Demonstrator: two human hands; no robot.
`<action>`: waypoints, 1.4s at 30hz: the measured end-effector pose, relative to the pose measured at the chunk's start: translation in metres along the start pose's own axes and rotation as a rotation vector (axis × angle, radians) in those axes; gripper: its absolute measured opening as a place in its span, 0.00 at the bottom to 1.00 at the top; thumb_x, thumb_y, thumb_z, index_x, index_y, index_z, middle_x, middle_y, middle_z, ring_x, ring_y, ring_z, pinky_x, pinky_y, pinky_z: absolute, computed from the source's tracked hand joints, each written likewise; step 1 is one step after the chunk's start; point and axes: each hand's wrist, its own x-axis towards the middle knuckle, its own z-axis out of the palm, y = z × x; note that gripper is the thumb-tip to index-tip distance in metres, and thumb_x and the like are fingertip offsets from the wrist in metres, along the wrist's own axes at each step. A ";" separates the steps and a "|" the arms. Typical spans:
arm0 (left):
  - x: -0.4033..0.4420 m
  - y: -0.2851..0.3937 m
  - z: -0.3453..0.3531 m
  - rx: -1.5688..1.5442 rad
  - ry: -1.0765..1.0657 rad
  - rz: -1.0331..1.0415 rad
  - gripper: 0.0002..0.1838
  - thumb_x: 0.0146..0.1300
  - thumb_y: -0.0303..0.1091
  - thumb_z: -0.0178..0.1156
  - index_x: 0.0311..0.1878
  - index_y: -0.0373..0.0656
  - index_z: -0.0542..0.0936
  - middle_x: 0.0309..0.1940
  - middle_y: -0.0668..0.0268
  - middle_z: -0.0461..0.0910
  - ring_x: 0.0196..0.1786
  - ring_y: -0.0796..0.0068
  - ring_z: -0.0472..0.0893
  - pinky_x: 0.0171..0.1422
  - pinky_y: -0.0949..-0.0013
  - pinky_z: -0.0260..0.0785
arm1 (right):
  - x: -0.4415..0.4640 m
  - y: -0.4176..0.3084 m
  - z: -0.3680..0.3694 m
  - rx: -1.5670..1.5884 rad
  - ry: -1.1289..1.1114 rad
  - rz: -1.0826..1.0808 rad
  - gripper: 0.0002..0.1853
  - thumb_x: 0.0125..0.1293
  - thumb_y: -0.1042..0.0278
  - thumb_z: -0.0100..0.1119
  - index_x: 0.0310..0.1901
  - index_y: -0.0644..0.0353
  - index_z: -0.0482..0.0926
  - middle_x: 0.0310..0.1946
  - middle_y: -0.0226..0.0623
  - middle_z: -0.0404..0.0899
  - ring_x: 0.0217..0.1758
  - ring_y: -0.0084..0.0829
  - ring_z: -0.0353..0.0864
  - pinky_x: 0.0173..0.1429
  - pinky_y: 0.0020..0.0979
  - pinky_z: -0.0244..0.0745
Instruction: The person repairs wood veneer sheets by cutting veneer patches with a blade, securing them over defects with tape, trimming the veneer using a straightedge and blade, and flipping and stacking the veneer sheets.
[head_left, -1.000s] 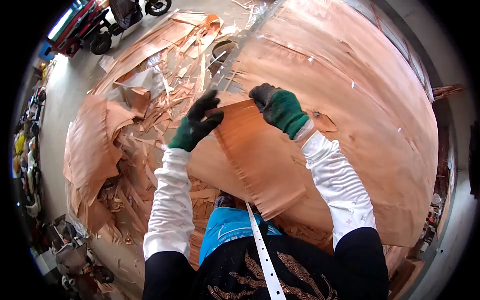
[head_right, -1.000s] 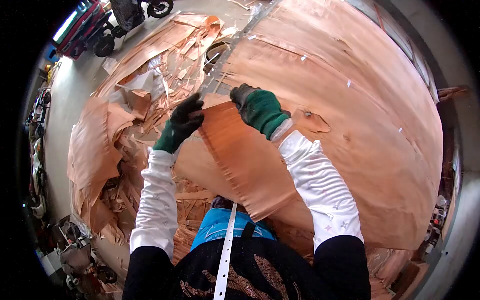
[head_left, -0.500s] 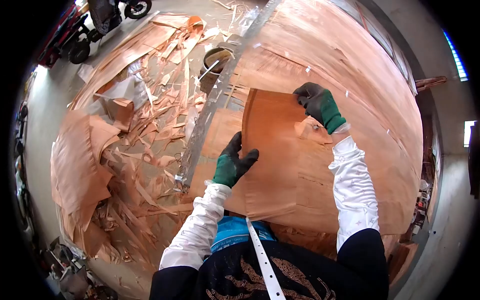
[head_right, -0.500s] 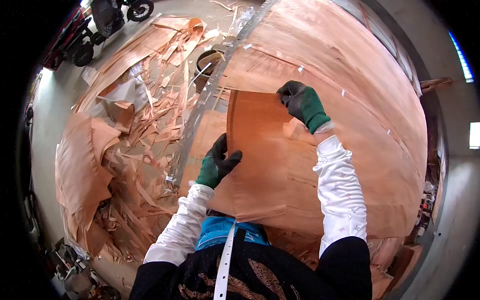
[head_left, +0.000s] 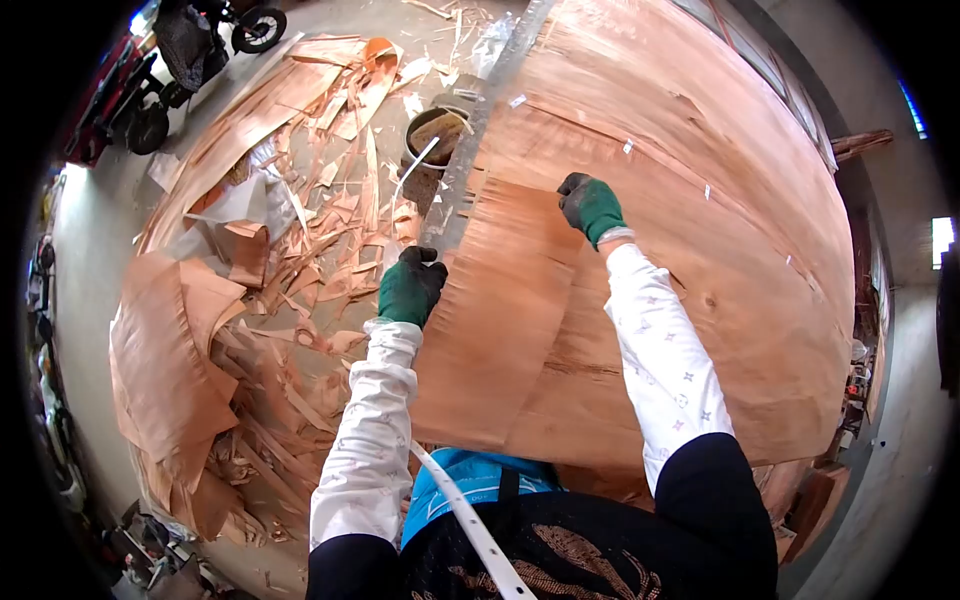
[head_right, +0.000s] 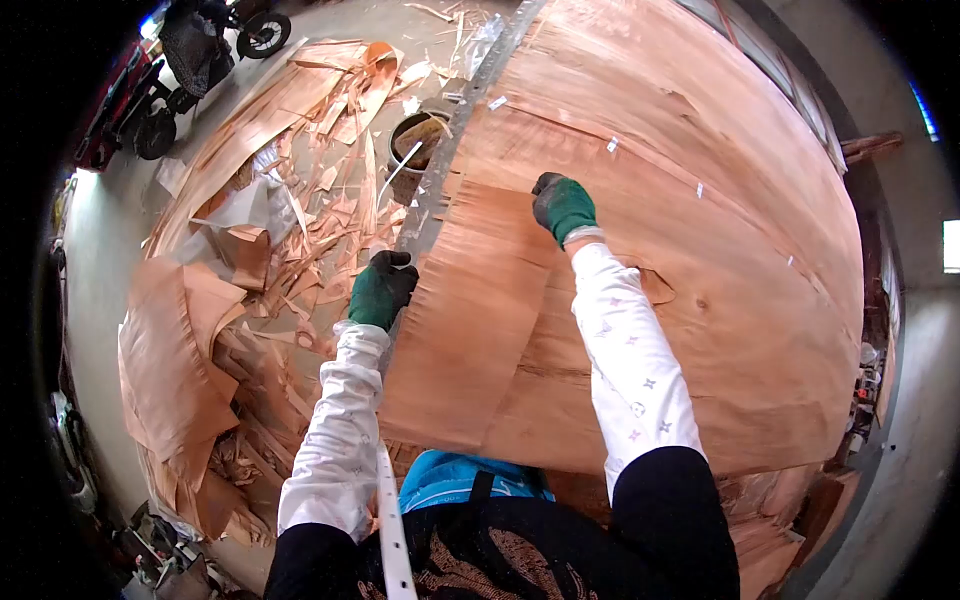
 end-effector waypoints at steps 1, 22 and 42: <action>0.007 -0.005 0.001 0.071 0.030 0.066 0.22 0.60 0.42 0.62 0.52 0.38 0.78 0.32 0.53 0.84 0.36 0.58 0.84 0.43 0.62 0.75 | 0.003 -0.004 0.005 -0.047 0.029 0.000 0.11 0.54 0.68 0.58 0.39 0.52 0.83 0.41 0.48 0.83 0.47 0.47 0.82 0.51 0.41 0.77; -0.026 -0.007 0.014 0.304 0.072 0.143 0.29 0.61 0.30 0.60 0.66 0.48 0.67 0.42 0.56 0.79 0.39 0.56 0.80 0.43 0.56 0.74 | 0.012 -0.015 0.036 -0.002 0.042 -0.015 0.09 0.57 0.68 0.57 0.39 0.54 0.83 0.39 0.47 0.83 0.45 0.47 0.81 0.48 0.41 0.76; 0.092 0.055 0.046 0.732 -0.265 0.495 0.43 0.45 0.45 0.72 0.66 0.47 0.67 0.70 0.55 0.61 0.72 0.50 0.60 0.73 0.55 0.58 | 0.007 -0.024 -0.061 0.943 -0.462 0.001 0.12 0.58 0.65 0.63 0.40 0.63 0.79 0.29 0.41 0.81 0.30 0.31 0.81 0.38 0.31 0.77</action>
